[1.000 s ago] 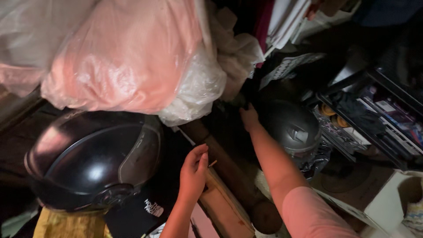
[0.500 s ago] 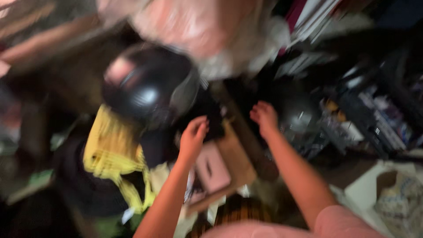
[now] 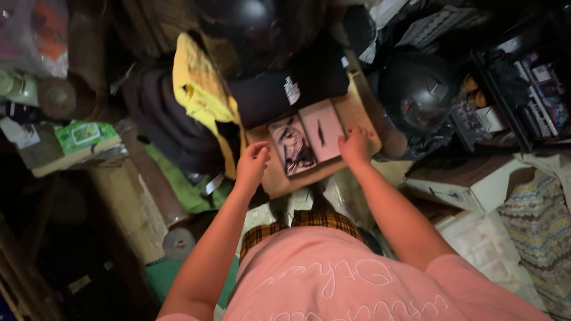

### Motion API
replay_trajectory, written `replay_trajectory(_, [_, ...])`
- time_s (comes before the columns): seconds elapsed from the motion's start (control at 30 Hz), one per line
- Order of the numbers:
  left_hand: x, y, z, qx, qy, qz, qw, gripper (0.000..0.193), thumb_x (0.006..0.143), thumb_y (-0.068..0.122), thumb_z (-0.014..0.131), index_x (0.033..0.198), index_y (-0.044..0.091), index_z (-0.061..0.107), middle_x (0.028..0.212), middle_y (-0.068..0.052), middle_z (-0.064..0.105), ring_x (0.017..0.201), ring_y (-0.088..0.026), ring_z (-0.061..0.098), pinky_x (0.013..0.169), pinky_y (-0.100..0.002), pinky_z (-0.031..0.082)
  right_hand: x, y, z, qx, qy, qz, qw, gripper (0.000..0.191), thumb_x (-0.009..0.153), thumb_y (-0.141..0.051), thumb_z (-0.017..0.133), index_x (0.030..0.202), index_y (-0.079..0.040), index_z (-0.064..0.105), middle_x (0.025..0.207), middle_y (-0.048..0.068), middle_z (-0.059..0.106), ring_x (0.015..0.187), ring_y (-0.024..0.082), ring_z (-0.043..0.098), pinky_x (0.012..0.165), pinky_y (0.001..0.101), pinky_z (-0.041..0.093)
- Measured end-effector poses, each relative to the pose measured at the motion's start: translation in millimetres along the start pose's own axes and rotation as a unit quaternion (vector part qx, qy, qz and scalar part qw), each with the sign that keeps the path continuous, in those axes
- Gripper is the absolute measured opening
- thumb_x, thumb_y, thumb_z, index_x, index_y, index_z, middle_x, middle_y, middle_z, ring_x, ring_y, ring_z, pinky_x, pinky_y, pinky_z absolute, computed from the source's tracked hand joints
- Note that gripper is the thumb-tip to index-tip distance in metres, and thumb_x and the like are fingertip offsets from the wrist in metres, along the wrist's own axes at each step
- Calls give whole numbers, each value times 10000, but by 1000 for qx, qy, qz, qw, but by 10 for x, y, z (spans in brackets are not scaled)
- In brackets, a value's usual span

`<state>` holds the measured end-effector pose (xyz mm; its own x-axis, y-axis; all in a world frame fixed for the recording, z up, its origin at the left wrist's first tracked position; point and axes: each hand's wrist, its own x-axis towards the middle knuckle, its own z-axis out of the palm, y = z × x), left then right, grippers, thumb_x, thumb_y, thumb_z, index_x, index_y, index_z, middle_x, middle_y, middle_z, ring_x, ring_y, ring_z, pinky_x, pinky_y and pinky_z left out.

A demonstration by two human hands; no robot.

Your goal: The person works on a standing electric fan, using a small screwdriver to loosen and resecure the front guard clips, then wipes the fan guard and blades with a cloth. They plug the fan's power cord into a wall socket, reposition the fan, and turn it on to test that it runs.

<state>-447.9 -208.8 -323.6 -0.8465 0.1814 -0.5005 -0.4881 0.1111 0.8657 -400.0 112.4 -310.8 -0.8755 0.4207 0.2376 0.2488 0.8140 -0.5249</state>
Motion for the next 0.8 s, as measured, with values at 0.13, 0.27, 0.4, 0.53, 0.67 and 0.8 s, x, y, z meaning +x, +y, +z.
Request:
replay_trajectory(0.13, [-181,-95,-43,30,-11,-35,999,331,1040,254,634,1332,109,687,1205,-11,773,986,-138,737,775,-308,567,-75,-32,-82,-79,-78,88,990,176,956,-147,736,1070,-18,699,1101,252,699,1046,476,666,914,560,535])
replay_trajectory(0.27, [-272,-126,-57,7,-38,-30,999,356,1038,265,644,1354,108,682,1215,-25,773,999,-148,744,786,-306,573,-79,-69,-308,-74,-46,58,994,144,982,-107,729,1067,0,683,1098,243,704,1059,468,665,924,551,530])
replay_trajectory(0.4, [-267,-73,87,-23,-72,-23,997,419,1045,287,675,1417,95,676,1232,-48,760,1023,-156,734,809,-305,579,-164,-143,-615,-42,-23,39,998,173,979,-90,719,1127,-4,690,1109,243,703,1034,460,659,888,532,534])
replay_trajectory(0.53, [-262,84,481,-194,-143,-63,968,706,980,272,736,1587,185,386,1354,33,661,1153,-121,681,849,-337,616,-285,-457,-731,-25,-53,17,998,190,983,-129,750,1138,-28,706,1089,214,710,1017,421,682,902,508,552])
replay_trajectory(0.67, [-287,203,706,-233,-116,-82,962,802,956,231,744,1625,179,305,1291,-2,644,1113,-136,641,762,-360,567,-498,-932,-715,-46,-12,-81,996,284,923,-103,760,1196,-38,718,1159,198,686,1079,407,639,949,503,536])
replay_trajectory(0.8, [-337,177,640,-227,-120,12,966,723,951,178,723,1586,118,382,1257,-34,671,1069,-130,661,777,-325,576,-538,-1309,-546,-84,3,-173,981,273,940,-153,796,1187,-61,724,1151,161,688,1088,381,598,947,502,526])
